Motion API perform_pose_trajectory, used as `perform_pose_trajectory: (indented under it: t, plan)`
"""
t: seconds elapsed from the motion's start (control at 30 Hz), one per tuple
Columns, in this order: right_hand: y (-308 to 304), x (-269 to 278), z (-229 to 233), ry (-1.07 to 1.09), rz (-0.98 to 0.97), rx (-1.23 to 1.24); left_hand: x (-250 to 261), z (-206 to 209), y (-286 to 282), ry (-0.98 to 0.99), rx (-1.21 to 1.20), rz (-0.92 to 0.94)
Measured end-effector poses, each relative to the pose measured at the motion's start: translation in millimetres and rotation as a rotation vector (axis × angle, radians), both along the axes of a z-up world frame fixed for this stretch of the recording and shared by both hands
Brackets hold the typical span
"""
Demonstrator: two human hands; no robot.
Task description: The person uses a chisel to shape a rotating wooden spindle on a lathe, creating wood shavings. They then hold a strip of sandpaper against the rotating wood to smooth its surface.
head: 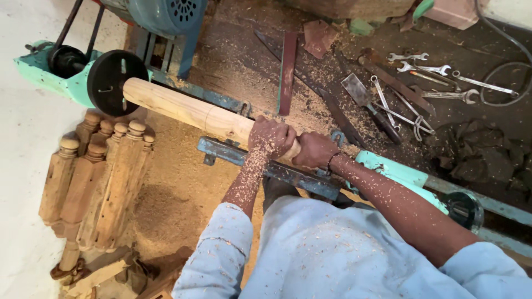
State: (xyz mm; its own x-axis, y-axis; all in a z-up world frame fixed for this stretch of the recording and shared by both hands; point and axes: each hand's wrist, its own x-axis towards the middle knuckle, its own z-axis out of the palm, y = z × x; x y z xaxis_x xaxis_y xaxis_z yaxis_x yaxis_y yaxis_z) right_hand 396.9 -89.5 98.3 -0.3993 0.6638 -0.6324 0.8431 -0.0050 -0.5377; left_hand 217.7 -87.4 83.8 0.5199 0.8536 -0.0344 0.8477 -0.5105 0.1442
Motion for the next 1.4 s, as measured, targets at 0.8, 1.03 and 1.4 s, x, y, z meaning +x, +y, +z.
perform_pose_trajectory:
  t: [0.8, 1.03, 1.4]
  plan:
    - [-42, 64, 25, -0.251, 0.085, 0.034, 13, 13, 55, 0.135, -0.705, -0.100]
    - [-33, 65, 24, -0.220, 0.003, -0.188, 4, 43, 35, 0.048, -0.632, -0.486]
    - [-37, 72, 27, -0.180, 0.148, 0.083, 52, 6, -1, 0.274, -0.437, -0.248]
